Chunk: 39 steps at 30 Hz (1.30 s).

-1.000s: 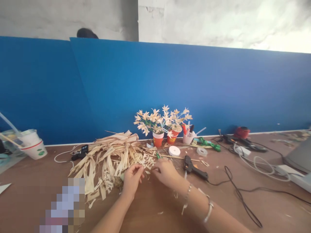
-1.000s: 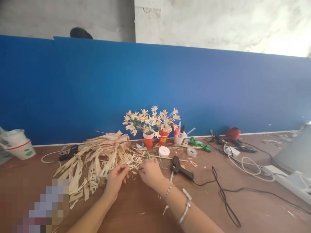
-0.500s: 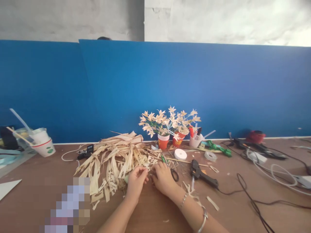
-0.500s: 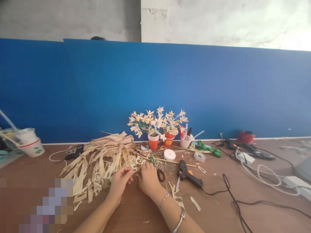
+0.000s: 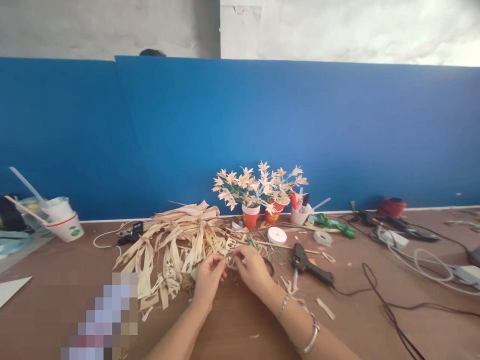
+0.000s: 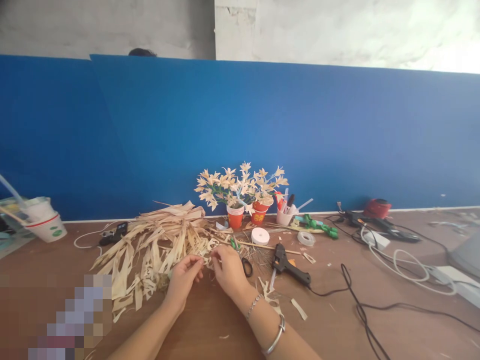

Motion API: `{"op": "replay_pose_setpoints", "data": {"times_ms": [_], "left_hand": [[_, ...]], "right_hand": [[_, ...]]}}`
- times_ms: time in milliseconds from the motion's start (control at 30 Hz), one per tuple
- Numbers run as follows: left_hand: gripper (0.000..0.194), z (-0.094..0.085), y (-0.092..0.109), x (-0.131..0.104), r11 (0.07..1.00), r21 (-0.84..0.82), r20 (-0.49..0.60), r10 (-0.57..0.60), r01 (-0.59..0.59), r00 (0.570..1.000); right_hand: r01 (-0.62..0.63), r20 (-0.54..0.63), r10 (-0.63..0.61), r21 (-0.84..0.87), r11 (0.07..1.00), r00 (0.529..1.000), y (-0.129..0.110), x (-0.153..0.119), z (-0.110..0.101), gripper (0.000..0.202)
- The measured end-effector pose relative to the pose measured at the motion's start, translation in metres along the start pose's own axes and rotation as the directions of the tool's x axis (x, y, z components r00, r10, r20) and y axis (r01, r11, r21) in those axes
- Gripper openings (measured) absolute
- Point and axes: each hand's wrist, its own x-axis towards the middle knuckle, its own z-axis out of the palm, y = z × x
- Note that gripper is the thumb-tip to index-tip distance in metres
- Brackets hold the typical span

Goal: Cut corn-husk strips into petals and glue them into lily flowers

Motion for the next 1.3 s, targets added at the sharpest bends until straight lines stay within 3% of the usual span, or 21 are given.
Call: {"op": "replay_pose_setpoints", "data": {"times_ms": [100,267,1300], "left_hand": [[0.021,0.000,0.000,0.001,1.000,-0.011,-0.002,-0.008,0.008,1.000],[0.021,0.000,0.000,-0.001,1.000,-0.004,0.010,-0.006,0.007,1.000],[0.024,0.003,0.005,-0.004,1.000,-0.014,0.080,-0.011,0.012,0.997]], "right_hand": [[0.139,-0.154,-0.127,0.070,0.988,0.980,-0.002,0.000,-0.005,0.015],[0.227,-0.197,-0.209,0.073,0.971,0.958,-0.009,-0.003,-0.004,0.015],[0.153,-0.179,-0.148,0.016,0.988,0.973,-0.013,-0.004,0.002,0.010]]}}
